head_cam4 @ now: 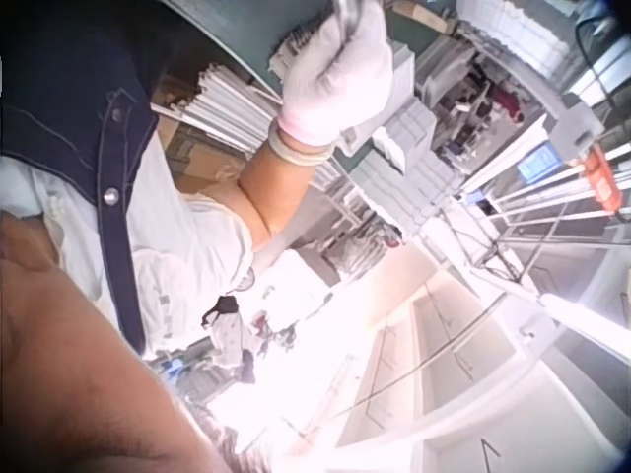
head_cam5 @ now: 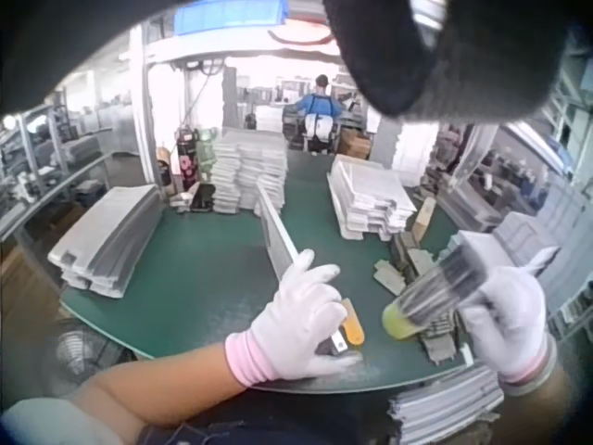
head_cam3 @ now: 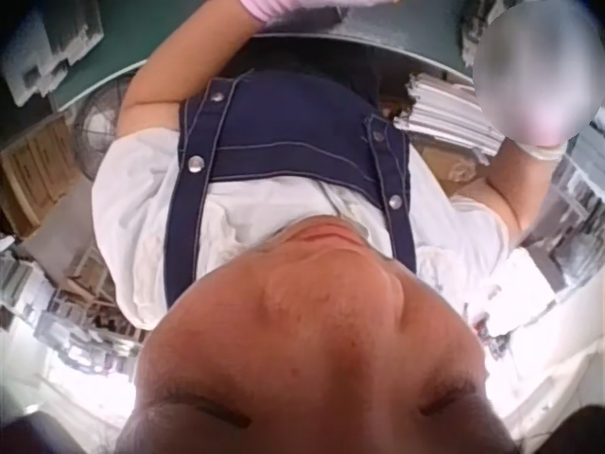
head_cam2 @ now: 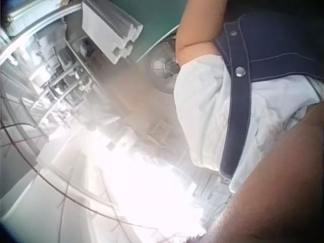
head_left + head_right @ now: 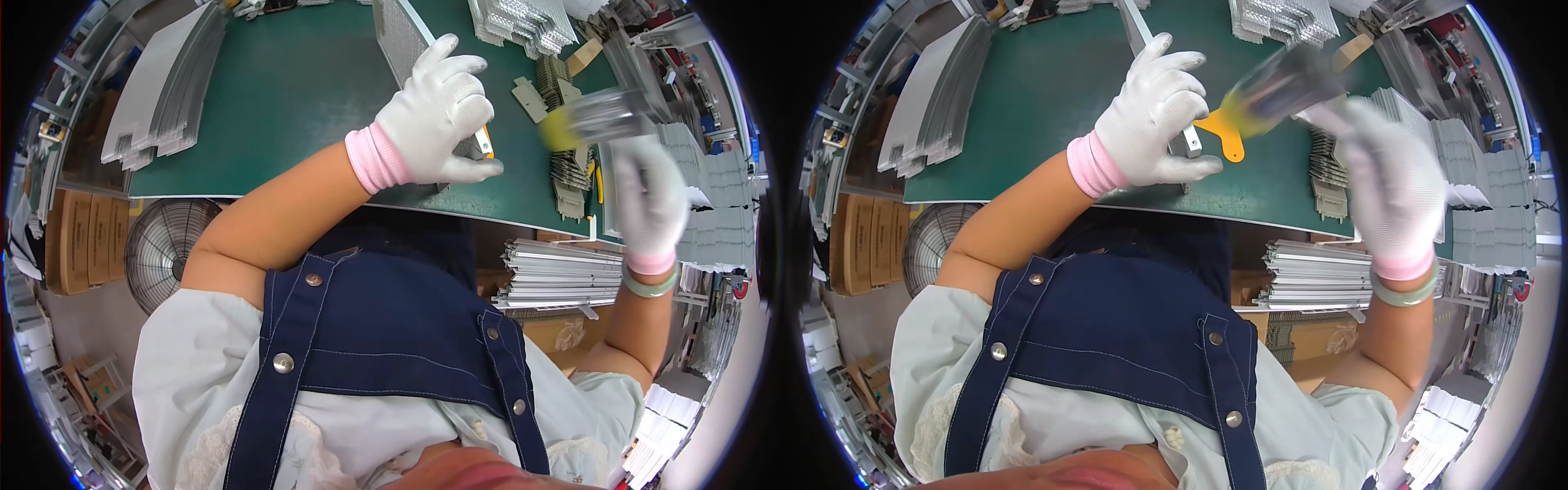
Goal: The person assembles air filter units by placing a mesh screen onto a workbench, positioning a plastic frame over it, and securing the components using a handheld stapling tool. The process is repeated for multiple units, with the person handling the mesh, frames, and stapler throughout the clip.
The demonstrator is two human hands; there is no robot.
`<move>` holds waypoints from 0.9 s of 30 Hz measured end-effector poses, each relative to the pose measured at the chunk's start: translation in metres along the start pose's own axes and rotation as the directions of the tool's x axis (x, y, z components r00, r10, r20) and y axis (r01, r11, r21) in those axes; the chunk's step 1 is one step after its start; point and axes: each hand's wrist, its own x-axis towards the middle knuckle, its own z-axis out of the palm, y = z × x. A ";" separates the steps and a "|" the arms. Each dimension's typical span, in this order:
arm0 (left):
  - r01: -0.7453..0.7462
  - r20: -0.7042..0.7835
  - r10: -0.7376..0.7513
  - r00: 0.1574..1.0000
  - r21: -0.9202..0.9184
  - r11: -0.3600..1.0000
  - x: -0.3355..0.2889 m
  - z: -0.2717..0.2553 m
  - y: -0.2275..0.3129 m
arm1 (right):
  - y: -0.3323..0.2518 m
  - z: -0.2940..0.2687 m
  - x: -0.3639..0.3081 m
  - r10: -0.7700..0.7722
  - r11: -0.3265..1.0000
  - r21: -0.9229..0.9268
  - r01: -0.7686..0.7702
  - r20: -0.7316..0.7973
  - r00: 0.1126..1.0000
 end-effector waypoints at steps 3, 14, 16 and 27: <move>0.000 -0.003 0.000 1.000 -0.025 1.000 0.001 0.003 -0.001 | 0.000 0.003 0.004 -0.048 0.984 -0.161 0.072 0.148 0.988; -0.023 -0.049 0.019 0.999 -0.072 0.997 0.001 0.008 -0.004 | 0.002 0.010 0.016 -0.086 0.973 -0.174 0.152 0.336 0.938; -0.013 -0.037 0.010 0.999 -0.077 0.997 0.000 0.009 -0.003 | 0.002 0.012 0.014 -0.028 0.997 -0.060 0.041 0.205 0.978; 0.035 -0.022 -0.037 0.999 -0.048 0.998 0.004 0.007 0.004 | 0.086 0.158 -0.060 0.766 0.552 0.009 -0.834 0.390 0.512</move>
